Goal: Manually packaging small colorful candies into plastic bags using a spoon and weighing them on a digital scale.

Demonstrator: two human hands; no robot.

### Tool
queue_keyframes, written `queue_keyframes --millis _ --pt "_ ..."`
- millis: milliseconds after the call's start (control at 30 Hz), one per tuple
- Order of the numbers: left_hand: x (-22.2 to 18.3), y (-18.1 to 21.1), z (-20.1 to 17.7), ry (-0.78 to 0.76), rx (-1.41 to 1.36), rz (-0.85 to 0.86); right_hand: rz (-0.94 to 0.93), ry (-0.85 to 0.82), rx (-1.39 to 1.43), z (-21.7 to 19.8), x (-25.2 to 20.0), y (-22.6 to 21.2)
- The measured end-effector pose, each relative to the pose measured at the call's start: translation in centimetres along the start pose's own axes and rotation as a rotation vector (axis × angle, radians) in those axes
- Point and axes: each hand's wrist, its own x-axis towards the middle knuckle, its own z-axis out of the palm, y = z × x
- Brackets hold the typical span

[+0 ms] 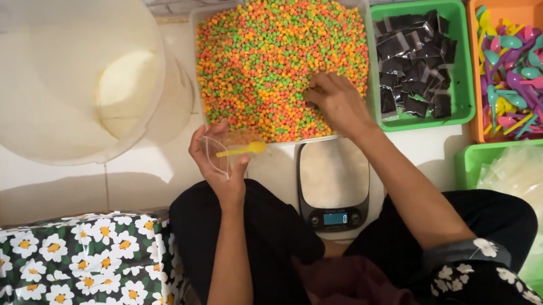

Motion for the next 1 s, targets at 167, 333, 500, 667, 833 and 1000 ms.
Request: queue_keyframes --millis 167,333,500,667,833,1000 --pt "-0.2 0.0 -0.1 0.004 0.012 -0.014 0.111 0.008 0.324 -4.2 2.1 0.0" --pt "-0.2 0.6 0.1 -0.004 0.016 -0.02 0.224 0.156 0.749 -6.9 4.0 1.0" --pt "-0.2 2.2 0.5 -0.03 0.021 -0.089 0.426 0.319 0.948 -10.1 4.5 0.9" --pt "-0.5 1.2 0.5 -0.016 0.091 -0.035 0.466 0.524 0.972 -10.3 1.4 0.8" --pt "1.6 2.3 2.0 -0.095 0.301 0.067 0.476 0.636 0.725 -10.4 -1.8 -1.0" --pt "3.6 0.8 4.6 -0.229 0.622 0.229 0.668 0.66 0.738 -7.3 -4.4 -0.4"
